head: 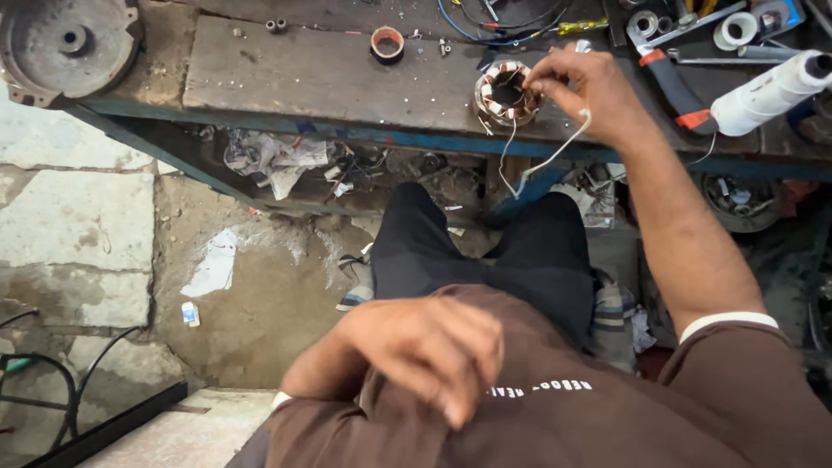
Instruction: The person ties a white wire around a circular copper-wound component on a workbench. They repeatedly wrap and secure the wire by hand, adjusting tension and positioning throughout the clip.
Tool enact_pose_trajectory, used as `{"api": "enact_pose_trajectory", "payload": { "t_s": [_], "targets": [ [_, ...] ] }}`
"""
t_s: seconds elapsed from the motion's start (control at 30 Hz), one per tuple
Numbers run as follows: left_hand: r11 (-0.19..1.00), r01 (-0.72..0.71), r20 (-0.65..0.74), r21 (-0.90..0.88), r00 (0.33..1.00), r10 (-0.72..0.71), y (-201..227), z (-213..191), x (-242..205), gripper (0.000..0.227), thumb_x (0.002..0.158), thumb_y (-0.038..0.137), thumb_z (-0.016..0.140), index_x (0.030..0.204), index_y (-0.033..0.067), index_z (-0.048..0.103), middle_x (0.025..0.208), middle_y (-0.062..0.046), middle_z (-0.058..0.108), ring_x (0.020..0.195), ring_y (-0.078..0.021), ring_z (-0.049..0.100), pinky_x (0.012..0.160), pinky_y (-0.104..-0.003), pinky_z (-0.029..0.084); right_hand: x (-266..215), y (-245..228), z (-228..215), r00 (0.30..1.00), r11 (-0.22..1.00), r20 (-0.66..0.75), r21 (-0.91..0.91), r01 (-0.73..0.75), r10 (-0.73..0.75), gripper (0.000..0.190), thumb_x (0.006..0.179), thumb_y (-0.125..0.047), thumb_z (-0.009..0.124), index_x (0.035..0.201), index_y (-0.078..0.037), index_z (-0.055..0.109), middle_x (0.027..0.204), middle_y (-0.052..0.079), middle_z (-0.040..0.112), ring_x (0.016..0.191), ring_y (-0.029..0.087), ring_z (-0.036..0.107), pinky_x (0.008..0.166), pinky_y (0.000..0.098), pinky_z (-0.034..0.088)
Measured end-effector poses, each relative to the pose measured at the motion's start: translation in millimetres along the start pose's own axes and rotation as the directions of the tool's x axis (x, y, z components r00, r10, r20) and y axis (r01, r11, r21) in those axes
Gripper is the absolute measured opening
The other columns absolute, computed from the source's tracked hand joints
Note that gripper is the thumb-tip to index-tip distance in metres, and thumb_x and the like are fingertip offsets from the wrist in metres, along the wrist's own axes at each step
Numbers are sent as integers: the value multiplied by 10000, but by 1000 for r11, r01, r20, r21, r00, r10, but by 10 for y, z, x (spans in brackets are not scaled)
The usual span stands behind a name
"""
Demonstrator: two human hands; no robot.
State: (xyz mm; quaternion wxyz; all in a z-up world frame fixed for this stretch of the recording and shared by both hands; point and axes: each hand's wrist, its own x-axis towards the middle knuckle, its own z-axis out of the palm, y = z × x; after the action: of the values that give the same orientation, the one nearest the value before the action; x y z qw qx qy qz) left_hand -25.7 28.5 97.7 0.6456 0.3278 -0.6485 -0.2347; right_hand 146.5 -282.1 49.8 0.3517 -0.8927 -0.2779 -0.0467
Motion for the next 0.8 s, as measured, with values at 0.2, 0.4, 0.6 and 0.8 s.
{"api": "enact_pose_trajectory", "payload": {
  "t_s": [0.2, 0.4, 0.6, 0.8],
  "targets": [
    [932, 293, -792, -213, 507, -340, -825, 187, -645, 95, 941, 92, 739, 905, 25, 682, 1002, -26, 643, 924, -114, 598, 807, -262, 478, 119, 66, -116, 987, 996, 149, 70, 50, -60, 154, 1019, -8, 677, 1164, -22, 728, 1053, 96, 734, 986, 170, 716, 861, 297, 554],
    [840, 458, -934, -291, 54, -353, -1799, 192, -1550, 121, 963, 141, 725, 941, 26, 694, 833, 25, 648, 772, -50, 567, 717, -223, 452, 187, 46, -86, 975, 995, 221, 96, -36, 14, 117, 1004, -24, 693, 1111, -17, 739, 1002, 91, 759, 906, 158, 706, 796, 305, 539],
    [824, 374, -897, -425, -48, -440, -2358, 382, -1929, 131, 959, 168, 717, 925, 46, 684, 785, 31, 648, 711, -47, 568, 672, -217, 465, 174, 121, 13, 957, 942, 283, 299, -149, 61, 115, 1009, -18, 652, 1100, 19, 712, 989, 82, 749, 931, 136, 711, 840, 284, 567],
    [773, 488, -897, -405, -47, -440, -2564, 364, -1805, 155, 953, 183, 713, 913, 36, 686, 764, 31, 649, 693, -51, 570, 662, -223, 472, 143, 184, 148, 978, 919, 208, 385, -88, 6, 61, 1005, -9, 677, 1032, 44, 662, 1111, 72, 721, 995, 114, 684, 918, 274, 548]
  ]
}}
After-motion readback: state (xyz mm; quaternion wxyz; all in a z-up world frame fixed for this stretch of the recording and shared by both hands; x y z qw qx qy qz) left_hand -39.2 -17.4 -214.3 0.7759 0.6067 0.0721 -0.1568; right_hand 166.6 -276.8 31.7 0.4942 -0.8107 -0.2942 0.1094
